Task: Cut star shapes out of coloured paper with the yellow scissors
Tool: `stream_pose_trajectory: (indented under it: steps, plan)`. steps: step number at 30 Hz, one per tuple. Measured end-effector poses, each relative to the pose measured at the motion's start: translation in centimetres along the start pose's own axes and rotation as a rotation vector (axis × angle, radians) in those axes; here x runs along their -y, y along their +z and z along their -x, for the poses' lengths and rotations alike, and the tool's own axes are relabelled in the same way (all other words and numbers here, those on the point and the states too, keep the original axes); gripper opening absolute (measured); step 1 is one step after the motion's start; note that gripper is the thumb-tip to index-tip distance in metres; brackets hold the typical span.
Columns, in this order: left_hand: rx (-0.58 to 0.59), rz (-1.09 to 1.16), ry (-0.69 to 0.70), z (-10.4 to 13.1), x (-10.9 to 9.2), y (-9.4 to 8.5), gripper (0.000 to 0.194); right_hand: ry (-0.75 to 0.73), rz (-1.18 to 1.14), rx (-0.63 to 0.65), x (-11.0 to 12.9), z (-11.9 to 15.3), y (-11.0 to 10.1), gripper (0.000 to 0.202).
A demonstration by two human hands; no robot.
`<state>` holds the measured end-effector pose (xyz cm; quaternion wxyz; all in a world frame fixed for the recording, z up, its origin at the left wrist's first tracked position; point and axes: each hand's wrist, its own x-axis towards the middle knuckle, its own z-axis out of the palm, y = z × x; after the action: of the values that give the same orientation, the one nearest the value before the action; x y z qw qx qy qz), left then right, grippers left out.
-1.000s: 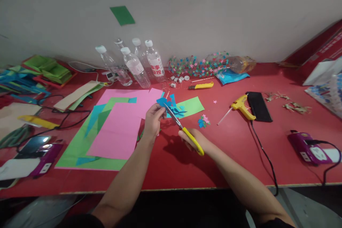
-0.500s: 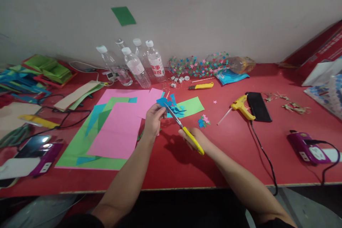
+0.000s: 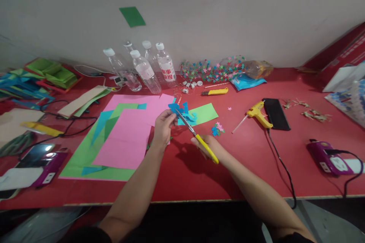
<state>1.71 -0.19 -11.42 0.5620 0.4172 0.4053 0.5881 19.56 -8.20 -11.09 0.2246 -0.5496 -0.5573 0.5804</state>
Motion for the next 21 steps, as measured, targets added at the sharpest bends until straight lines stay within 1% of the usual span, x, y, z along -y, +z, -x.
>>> stream_pose_trajectory:
  steps: [5,8,12,14,18,21]
  plan:
    - [-0.045,0.028,0.026,-0.28,0.16,-0.43,0.011,0.022,-0.025,0.000,-0.04,-0.08,-0.03,0.051]
    - [-0.068,0.047,0.038,-0.25,0.18,-0.53,0.013,0.029,-0.022,0.005,-0.40,-0.28,0.15,0.048]
    - [0.006,0.071,0.013,0.00,0.18,-0.22,0.016,0.009,-0.027,0.005,-0.40,-0.26,0.36,0.047]
    - [0.018,0.075,0.009,0.05,0.21,-0.07,0.016,0.012,-0.022,-0.001,-0.15,-0.14,0.34,0.048]
    - [-0.046,0.098,0.036,-0.11,0.26,-0.15,0.015,0.006,-0.020,-0.004,0.16,-0.01,0.17,0.051]
    - [-0.072,0.106,0.052,-0.26,0.23,-0.41,0.014,-0.007,-0.016,0.015,-0.10,-0.08,0.02,0.052]
